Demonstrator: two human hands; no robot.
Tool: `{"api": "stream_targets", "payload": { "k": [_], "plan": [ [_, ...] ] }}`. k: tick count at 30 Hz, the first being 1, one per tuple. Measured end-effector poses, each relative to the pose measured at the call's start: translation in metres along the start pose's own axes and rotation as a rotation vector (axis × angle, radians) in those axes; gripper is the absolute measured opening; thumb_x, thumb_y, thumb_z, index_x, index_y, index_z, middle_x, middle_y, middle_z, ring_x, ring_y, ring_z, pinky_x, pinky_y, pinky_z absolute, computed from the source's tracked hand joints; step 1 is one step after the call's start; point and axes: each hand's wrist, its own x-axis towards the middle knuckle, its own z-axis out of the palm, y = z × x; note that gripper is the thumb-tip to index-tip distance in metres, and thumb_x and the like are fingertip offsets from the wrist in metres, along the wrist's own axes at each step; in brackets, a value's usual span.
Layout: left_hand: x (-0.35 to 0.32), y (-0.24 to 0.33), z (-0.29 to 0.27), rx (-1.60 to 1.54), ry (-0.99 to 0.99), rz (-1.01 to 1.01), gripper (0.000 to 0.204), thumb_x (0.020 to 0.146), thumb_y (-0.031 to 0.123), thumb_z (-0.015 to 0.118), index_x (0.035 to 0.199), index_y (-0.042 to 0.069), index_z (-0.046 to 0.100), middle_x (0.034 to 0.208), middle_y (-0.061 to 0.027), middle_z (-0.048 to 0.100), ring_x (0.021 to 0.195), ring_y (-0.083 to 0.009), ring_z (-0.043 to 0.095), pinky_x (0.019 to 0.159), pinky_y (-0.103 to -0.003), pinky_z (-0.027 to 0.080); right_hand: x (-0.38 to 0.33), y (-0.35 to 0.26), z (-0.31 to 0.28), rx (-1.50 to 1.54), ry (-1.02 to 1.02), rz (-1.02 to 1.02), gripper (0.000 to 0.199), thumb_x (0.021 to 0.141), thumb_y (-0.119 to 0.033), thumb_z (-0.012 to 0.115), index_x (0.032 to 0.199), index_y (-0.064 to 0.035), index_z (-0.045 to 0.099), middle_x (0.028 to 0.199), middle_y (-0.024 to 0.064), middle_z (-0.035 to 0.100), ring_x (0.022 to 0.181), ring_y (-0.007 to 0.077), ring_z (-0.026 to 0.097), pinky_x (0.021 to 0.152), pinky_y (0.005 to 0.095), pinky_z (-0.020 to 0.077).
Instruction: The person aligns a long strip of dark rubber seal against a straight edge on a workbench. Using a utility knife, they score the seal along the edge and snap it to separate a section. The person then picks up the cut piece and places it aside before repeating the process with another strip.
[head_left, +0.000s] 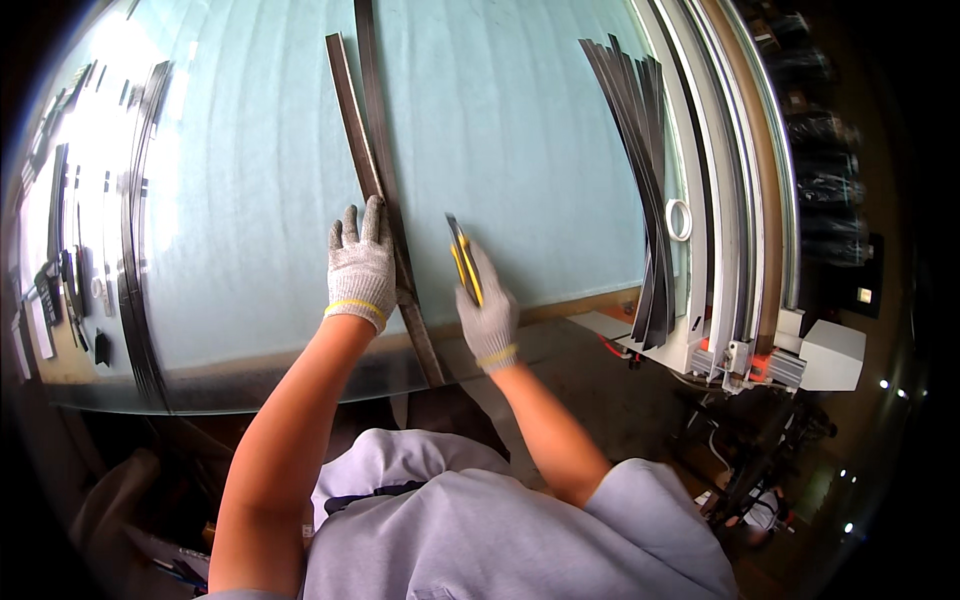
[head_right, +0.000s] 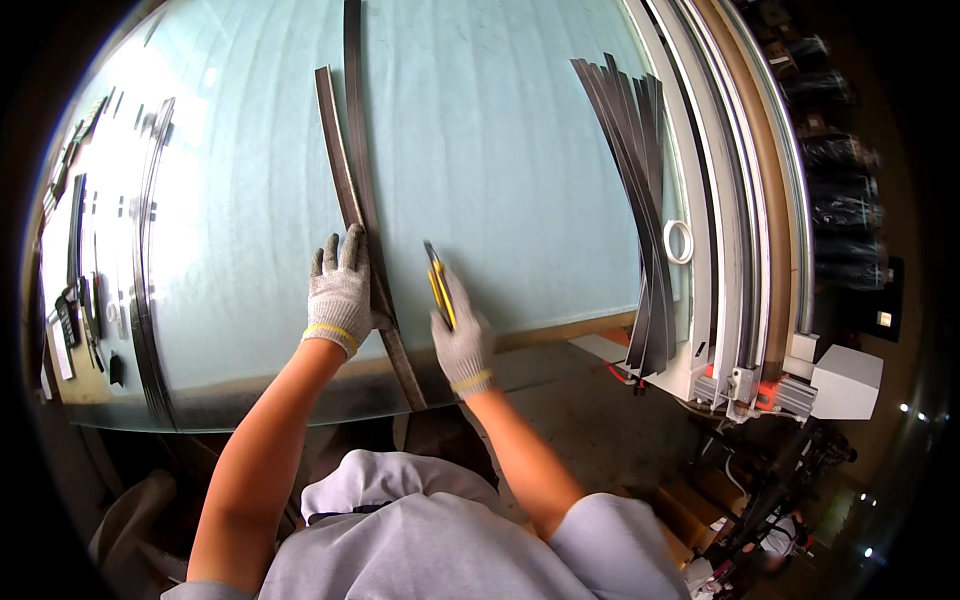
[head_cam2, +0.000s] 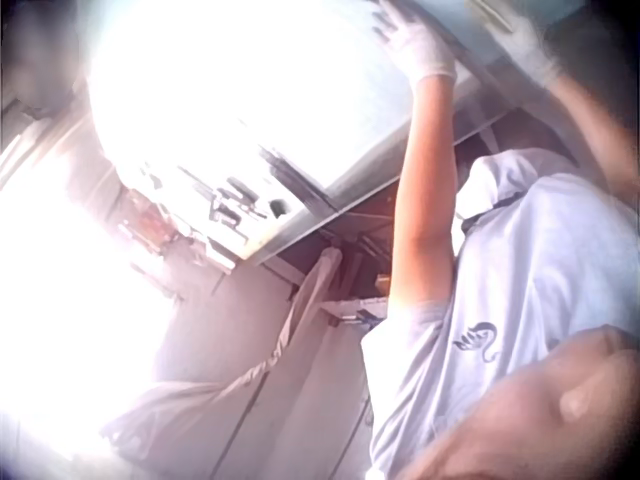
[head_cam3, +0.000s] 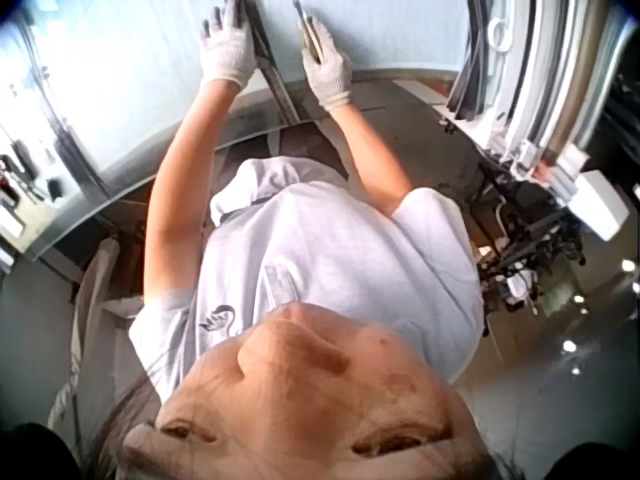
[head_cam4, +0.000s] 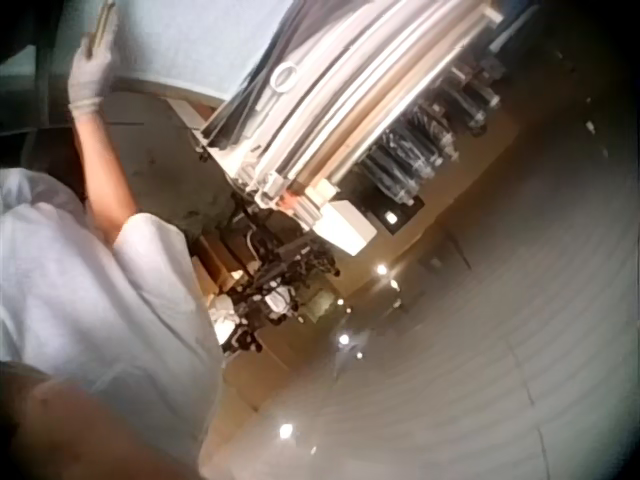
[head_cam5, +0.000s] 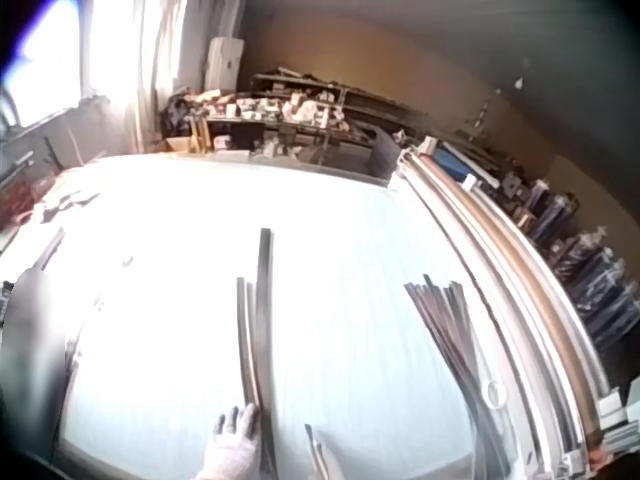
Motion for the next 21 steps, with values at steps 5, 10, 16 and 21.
{"api": "stream_targets", "payload": {
  "k": [5, 10, 16, 21],
  "plan": [
    [0.000, 0.000, 0.005, -0.049, 0.053, 0.010, 0.094, 0.078, 0.031, 0.081, 0.156, 0.000, 0.037, 0.167, -0.0168, 0.023, 0.151, -0.0441, 0.028, 0.123, -0.054, 0.025, 0.081, -0.015, 0.057, -0.057, -0.054, -0.134, 0.068, 0.086, -0.003, 0.068, 0.149, -0.0170, 0.049, 0.115, 0.0240, 0.069, 0.097, 0.0443, 0.068, 0.085, 0.0493, 0.0574],
    [-0.001, -0.002, 0.011, -0.075, 0.111, 0.023, 0.092, 0.078, 0.031, 0.080, 0.156, 0.003, 0.038, 0.166, -0.0171, 0.026, 0.150, -0.0443, 0.029, 0.122, -0.056, 0.026, 0.109, -0.025, 0.076, -0.142, -0.101, -0.179, 0.066, 0.087, -0.011, 0.069, 0.149, -0.0216, 0.048, 0.105, 0.0236, 0.069, 0.093, 0.0444, 0.069, 0.084, 0.0529, 0.0571],
    [0.000, 0.000, 0.014, -0.086, 0.137, 0.021, 0.087, 0.081, 0.029, 0.077, 0.155, 0.003, 0.040, 0.165, -0.0173, 0.027, 0.150, -0.0445, 0.029, 0.122, -0.056, 0.025, 0.114, -0.044, 0.070, -0.230, -0.192, -0.058, 0.063, 0.086, -0.008, 0.068, 0.147, -0.0185, 0.053, 0.115, 0.0229, 0.070, 0.103, 0.0441, 0.067, 0.090, 0.0504, 0.0559],
    [0.002, -0.001, 0.014, -0.046, 0.121, 0.022, 0.073, 0.087, 0.023, 0.069, 0.153, 0.002, 0.043, 0.165, -0.0175, 0.027, 0.150, -0.0442, 0.030, 0.122, -0.057, 0.025, 0.077, -0.036, 0.063, -0.261, -0.222, -0.046, 0.066, 0.087, -0.008, 0.068, 0.149, -0.0200, 0.050, 0.117, 0.0238, 0.068, 0.103, 0.0461, 0.066, 0.089, 0.0524, 0.0557]
  ]
}}
